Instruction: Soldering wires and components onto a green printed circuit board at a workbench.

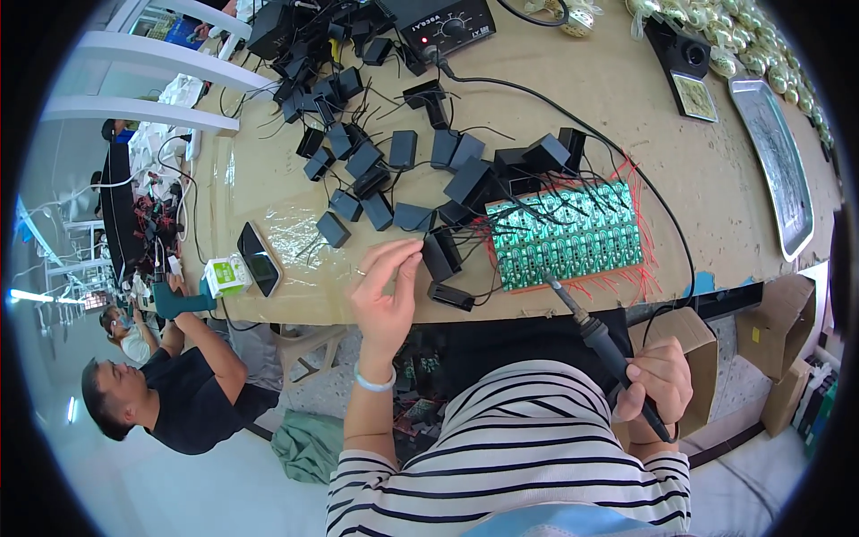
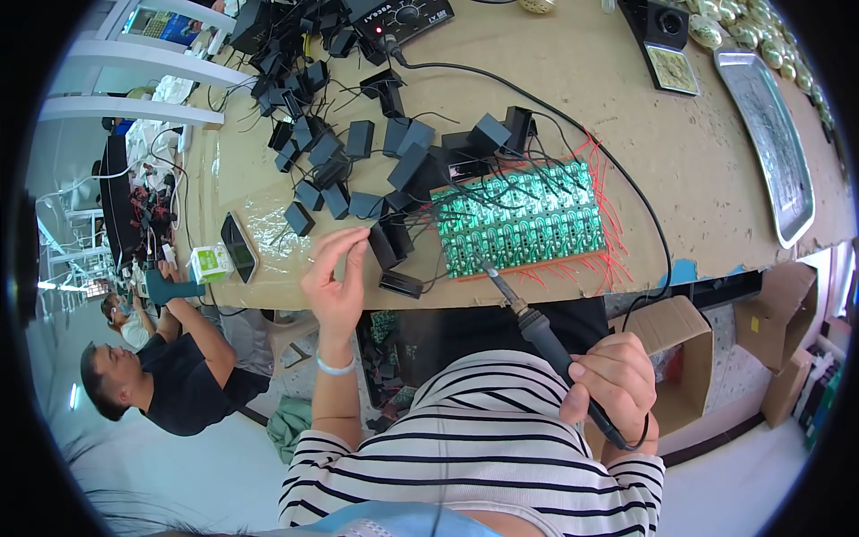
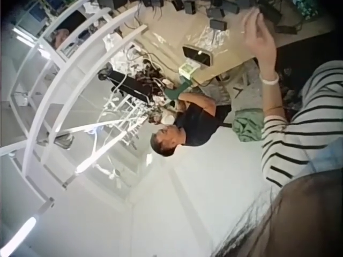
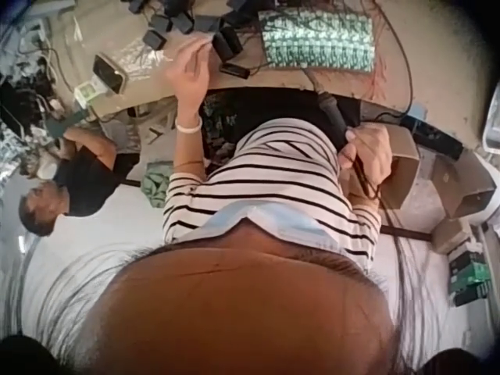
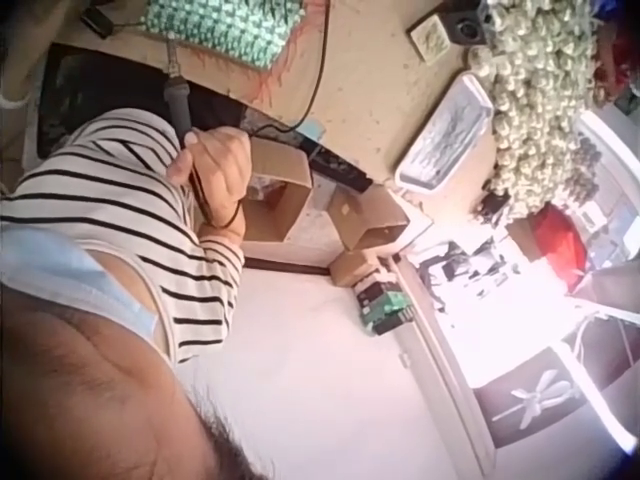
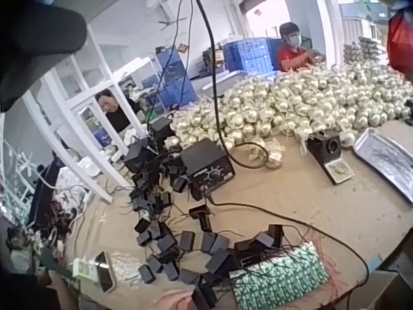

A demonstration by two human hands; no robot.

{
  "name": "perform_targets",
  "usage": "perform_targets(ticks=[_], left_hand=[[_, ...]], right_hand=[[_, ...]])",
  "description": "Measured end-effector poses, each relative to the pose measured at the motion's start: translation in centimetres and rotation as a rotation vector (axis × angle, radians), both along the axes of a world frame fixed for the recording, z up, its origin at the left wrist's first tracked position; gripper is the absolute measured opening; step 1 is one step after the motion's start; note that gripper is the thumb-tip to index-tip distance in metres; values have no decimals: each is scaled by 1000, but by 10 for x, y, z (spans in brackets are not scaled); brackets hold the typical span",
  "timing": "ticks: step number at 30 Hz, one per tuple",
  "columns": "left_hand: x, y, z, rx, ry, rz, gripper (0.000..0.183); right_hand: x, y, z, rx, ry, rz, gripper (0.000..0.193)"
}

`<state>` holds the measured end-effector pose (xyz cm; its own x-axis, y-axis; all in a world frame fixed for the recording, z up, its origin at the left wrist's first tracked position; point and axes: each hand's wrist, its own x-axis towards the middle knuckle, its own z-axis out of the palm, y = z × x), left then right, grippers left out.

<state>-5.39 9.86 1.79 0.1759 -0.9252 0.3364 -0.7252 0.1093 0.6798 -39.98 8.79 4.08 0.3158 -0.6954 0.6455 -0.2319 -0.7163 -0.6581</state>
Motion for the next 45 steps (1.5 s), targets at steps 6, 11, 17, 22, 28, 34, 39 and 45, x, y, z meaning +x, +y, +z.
perform_targets(ticks=[6,11,17,22,28,34,39,45], left_hand=[[6,-19,23,-311,647,215,11],[-21,-21,60,-130,326,117,10],[-53,-43,55,89,-41,-407,24],[-55,-54,52,150,-281,-429,10],[-60,-55,51,167,-336,-407,10],[-61,-52,49,178,-381,-395,9],[-63,-53,47,187,-409,-401,9],[-64,-51,51,182,-429,-394,8]], right_hand=[[1,1,3,-12,15,-5,11],[2,-1,2,-9,19,-9,11],[1,-6,-2,17,20,-1,11],[6,-12,-5,33,35,28,13],[10,-18,-6,10,72,64,15],[16,-20,-5,-50,121,73,13],[19,-16,-5,-371,292,140,12],[4,-14,-3,-357,233,129,12]])
